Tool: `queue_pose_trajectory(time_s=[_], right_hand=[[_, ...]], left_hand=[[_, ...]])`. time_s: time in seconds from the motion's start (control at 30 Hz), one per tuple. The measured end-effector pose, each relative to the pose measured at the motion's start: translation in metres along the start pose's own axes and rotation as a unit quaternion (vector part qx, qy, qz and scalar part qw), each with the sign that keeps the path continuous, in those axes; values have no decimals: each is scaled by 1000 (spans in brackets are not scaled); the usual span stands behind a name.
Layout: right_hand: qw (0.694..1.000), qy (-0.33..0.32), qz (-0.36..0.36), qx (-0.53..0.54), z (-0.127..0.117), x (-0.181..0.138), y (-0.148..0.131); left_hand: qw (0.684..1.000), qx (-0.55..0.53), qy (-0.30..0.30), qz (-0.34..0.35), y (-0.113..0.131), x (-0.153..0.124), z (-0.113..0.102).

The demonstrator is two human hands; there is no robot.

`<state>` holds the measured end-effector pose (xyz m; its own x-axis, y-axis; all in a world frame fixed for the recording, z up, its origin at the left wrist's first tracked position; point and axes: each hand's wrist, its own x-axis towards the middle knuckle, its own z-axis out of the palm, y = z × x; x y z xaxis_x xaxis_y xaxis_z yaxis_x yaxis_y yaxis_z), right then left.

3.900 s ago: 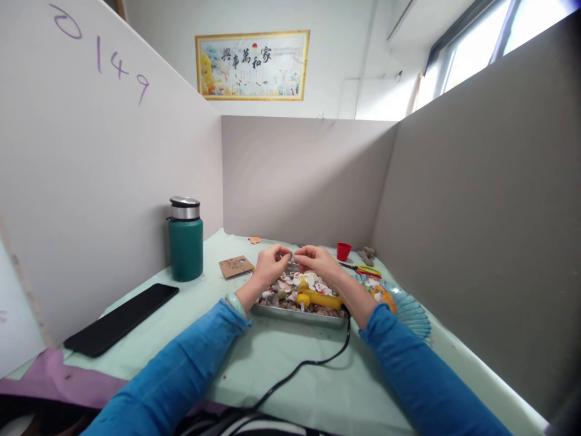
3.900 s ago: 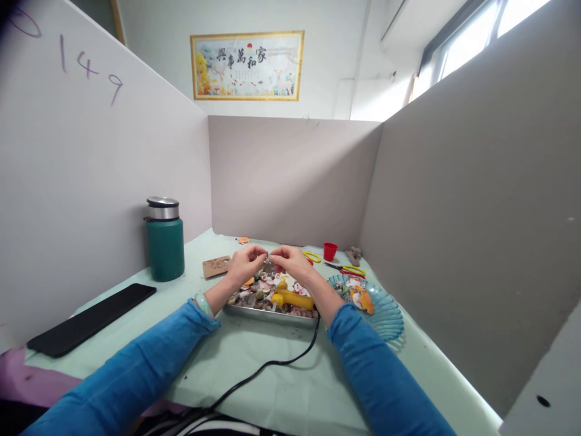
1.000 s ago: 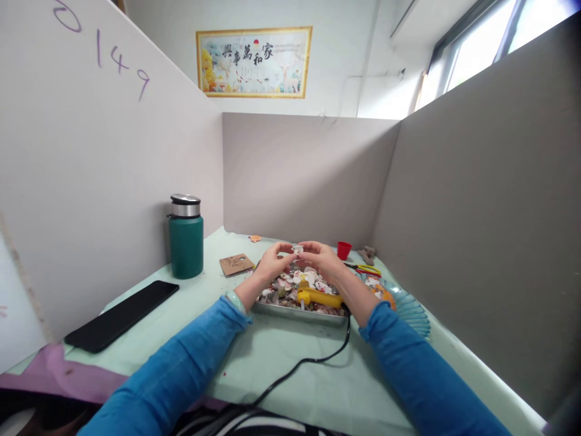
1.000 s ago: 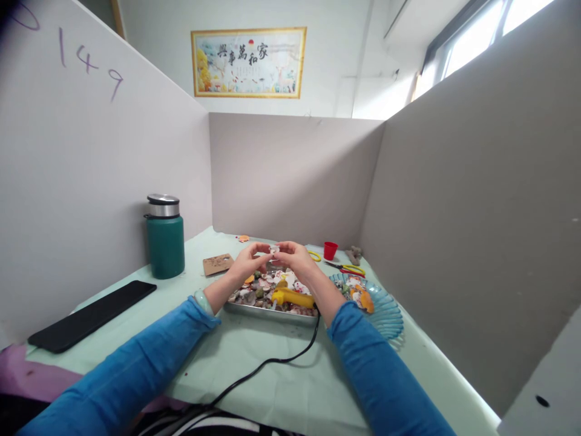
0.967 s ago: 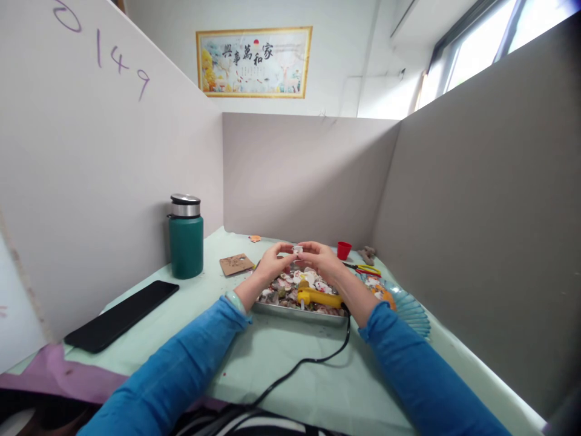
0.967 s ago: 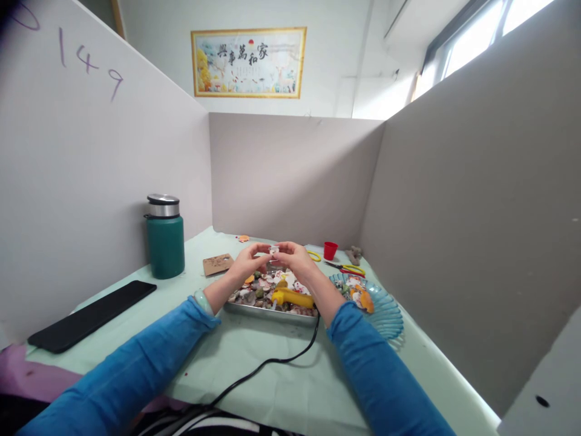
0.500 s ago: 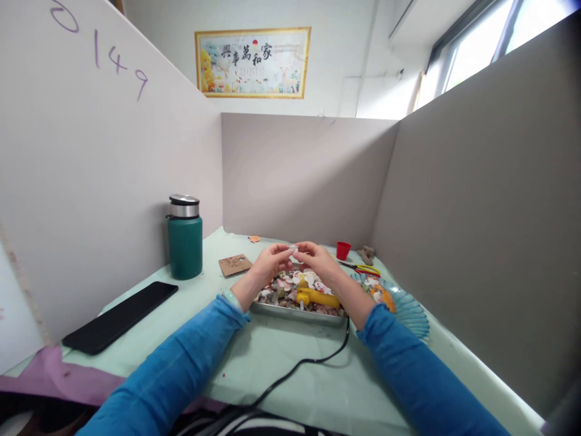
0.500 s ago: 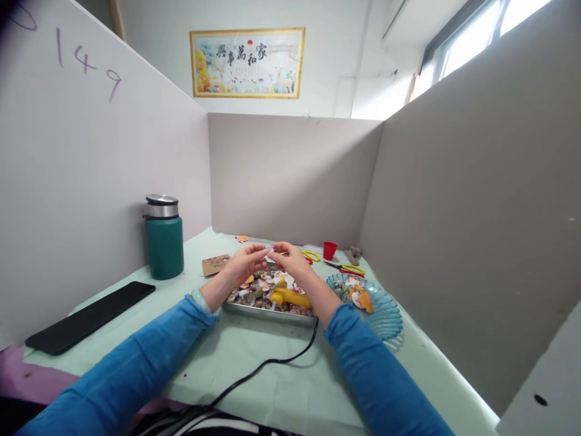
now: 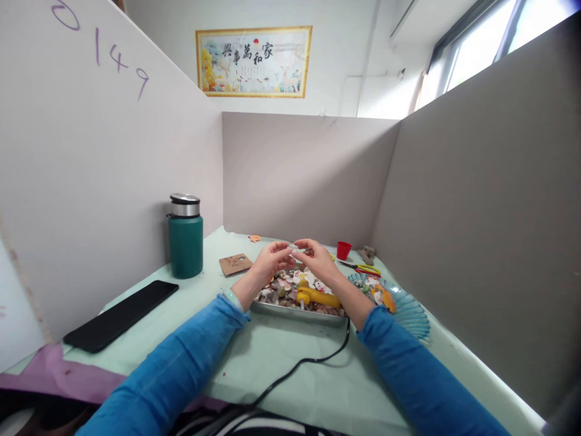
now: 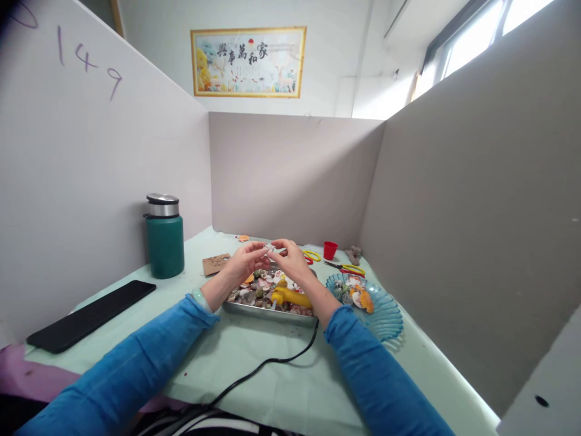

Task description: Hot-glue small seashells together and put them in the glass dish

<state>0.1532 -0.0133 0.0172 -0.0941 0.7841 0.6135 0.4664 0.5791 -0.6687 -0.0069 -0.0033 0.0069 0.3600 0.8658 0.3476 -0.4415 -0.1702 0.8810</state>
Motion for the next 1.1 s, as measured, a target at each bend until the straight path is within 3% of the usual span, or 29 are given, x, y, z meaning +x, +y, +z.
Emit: queue_pose_trajectory(time_s=[0.17,0.47,0.77,1.1], right_hand=[[999,17,0,33,-2,-1,-3],[994,48,-74,-61,-2,-4,-4],[998,18,-31,-49,-3,-3,-2],[997,-34,37,61,-7,1,2]], left_hand=[[1000,-12,0,-4,0,1,-1],[1000,0,-30,-6,-4,1,-2],[999,40,-28,5,-7,2,-4],[998,54,-25,1,-7,3,-4]])
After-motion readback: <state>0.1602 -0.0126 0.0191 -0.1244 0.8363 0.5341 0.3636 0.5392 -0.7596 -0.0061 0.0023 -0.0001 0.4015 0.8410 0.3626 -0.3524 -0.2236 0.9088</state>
